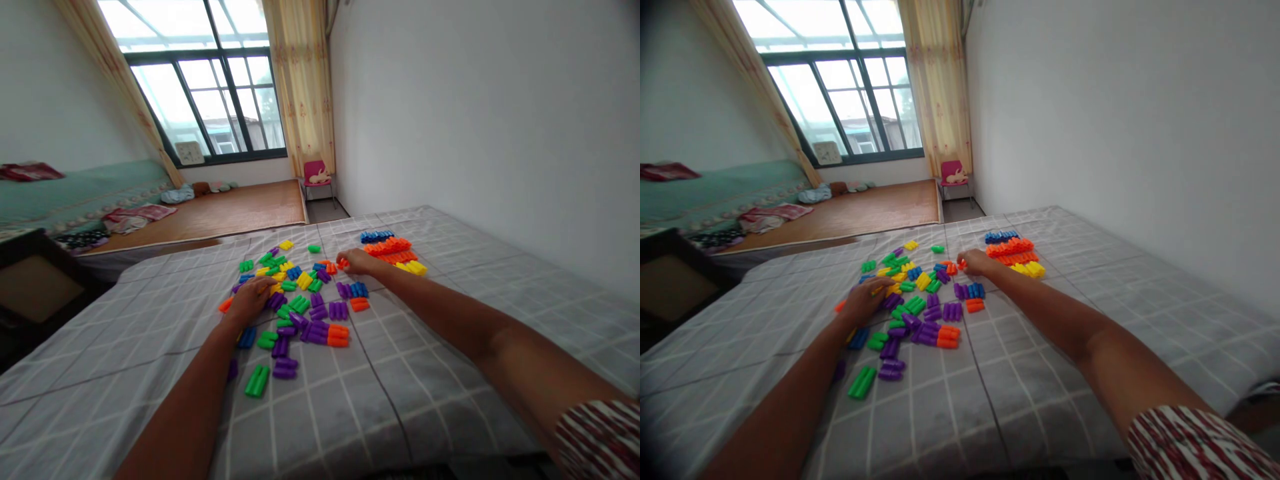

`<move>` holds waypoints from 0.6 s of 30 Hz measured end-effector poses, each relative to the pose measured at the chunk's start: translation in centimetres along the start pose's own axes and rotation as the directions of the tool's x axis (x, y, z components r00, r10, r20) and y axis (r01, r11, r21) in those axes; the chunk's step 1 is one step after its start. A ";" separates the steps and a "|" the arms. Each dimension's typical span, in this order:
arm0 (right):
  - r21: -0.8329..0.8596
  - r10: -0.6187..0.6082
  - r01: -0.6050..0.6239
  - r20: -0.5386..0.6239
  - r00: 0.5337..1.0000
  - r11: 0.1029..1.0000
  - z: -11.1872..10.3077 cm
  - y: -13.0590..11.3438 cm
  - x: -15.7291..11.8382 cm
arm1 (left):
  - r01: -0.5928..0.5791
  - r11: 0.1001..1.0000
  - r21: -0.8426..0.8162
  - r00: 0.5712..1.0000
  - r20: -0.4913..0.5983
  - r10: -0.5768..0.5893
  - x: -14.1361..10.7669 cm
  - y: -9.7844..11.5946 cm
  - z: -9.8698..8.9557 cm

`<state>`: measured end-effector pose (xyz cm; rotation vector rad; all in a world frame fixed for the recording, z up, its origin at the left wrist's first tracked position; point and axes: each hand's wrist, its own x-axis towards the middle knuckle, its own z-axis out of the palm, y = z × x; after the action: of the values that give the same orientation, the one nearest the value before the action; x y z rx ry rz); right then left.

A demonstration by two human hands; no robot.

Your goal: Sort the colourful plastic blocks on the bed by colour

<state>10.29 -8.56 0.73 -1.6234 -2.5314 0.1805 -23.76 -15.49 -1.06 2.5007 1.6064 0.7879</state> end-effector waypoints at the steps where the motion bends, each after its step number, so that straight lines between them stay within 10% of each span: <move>1: 0.042 -0.020 0.020 -0.009 1.000 0.999 -0.8 0.7 -0.2 | 0.000 1.000 -0.005 1.000 -0.001 0.000 0.0 0.0 0.0; 9: 0.170 -0.033 0.023 0.058 0.998 0.985 -6.8 9.6 -4.1 | -0.012 0.999 -0.044 1.000 -0.002 0.012 0.3 -0.3 0.3; 18: 0.136 -0.106 0.087 0.143 0.984 0.987 -5.0 8.9 -4.2 | -0.008 0.999 -0.051 1.000 0.005 0.008 0.1 -0.2 0.2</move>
<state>20.78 -8.52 3.93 -1.4875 -2.6381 0.4631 -23.78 -15.27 -1.28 2.4735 1.5559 0.8125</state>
